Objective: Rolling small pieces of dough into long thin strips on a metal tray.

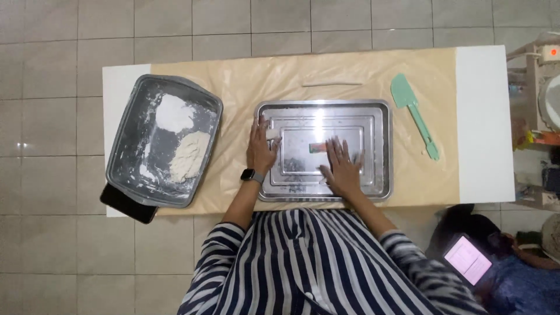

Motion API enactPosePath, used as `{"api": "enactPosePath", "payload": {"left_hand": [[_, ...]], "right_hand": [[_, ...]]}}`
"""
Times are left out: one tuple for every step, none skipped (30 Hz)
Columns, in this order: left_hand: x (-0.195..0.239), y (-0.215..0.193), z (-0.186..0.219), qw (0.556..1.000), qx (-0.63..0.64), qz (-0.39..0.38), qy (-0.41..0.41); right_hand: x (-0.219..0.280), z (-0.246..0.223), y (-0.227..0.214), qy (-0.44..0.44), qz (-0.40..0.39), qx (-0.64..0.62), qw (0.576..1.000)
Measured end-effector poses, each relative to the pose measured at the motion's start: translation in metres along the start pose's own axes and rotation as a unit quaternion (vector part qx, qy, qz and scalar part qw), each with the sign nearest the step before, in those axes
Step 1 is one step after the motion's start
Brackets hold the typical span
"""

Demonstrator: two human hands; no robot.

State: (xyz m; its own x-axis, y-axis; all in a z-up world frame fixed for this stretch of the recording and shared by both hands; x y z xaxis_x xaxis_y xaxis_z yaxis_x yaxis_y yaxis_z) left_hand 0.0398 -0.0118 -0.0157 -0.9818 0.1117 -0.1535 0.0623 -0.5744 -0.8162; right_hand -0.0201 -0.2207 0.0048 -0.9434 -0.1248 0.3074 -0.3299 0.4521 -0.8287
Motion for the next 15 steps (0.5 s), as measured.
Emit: {"api": "enactPosePath", "payload": {"left_hand": [[0.000,0.000,-0.001,1.000,-0.002,0.003,0.009],[0.000,0.001,-0.001,1.000,-0.004,0.007,0.017],[0.002,-0.001,-0.002,1.000,-0.004,0.006,0.019],[0.004,-0.002,-0.002,1.000,-0.003,0.003,0.020],[0.003,-0.002,-0.001,1.000,-0.001,0.001,0.021],[0.000,-0.002,-0.001,1.000,0.001,0.003,0.024],[0.001,-0.001,-0.002,1.000,-0.014,0.000,0.019],[0.002,-0.001,-0.002,0.999,-0.028,-0.003,0.015],[0.002,-0.003,0.000,0.999,-0.030,0.002,0.021],[0.002,-0.004,0.000,1.000,-0.028,-0.009,0.010],[0.003,-0.004,-0.001,0.999,-0.026,-0.021,-0.002],[-0.009,-0.001,-0.004,0.999,-0.027,-0.018,0.002],[-0.005,0.003,-0.006,1.000,-0.020,-0.014,0.006],[0.000,0.006,-0.007,1.000,-0.014,-0.011,0.010],[0.001,-0.001,-0.002,1.000,-0.012,-0.012,0.009]], "right_hand": [[0.001,0.004,0.003,0.005,-0.004,0.019,1.000],[0.003,0.008,0.005,0.009,-0.007,0.038,0.999],[-0.010,0.001,0.000,0.010,-0.005,0.037,0.999],[-0.022,-0.006,-0.008,0.005,0.028,0.033,0.999],[-0.036,-0.012,-0.019,-0.001,0.064,0.032,0.997],[-0.051,-0.016,-0.024,-0.001,0.066,0.034,0.997],[-0.063,-0.019,-0.030,0.027,0.093,0.019,0.995],[-0.074,-0.021,-0.035,0.055,0.120,0.004,0.991],[-0.059,-0.022,-0.036,0.053,0.128,0.003,0.990],[-0.045,-0.024,-0.034,0.037,0.108,0.018,0.993],[-0.031,-0.025,-0.030,0.021,0.087,0.033,0.995],[-0.030,-0.012,-0.026,0.020,0.092,0.032,0.995],[-0.015,0.000,-0.011,0.016,0.043,0.022,0.999],[0.000,0.013,0.004,0.012,-0.005,0.012,1.000],[-0.006,0.015,0.007,0.014,-0.006,0.012,1.000]]}}
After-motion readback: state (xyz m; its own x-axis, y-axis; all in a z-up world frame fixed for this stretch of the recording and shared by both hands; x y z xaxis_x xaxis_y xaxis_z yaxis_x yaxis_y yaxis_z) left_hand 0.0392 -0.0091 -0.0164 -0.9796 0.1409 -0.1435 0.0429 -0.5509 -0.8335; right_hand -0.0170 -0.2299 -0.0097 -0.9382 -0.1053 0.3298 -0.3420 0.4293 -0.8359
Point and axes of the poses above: each hand's wrist, its own x-axis away from the middle knuckle, its own y-axis out of the palm, z = x × y, the point moved 4 cm from there along -x, towards the middle knuckle, and after that the axes turned 9 degrees about -x, right-handed, at the moved point
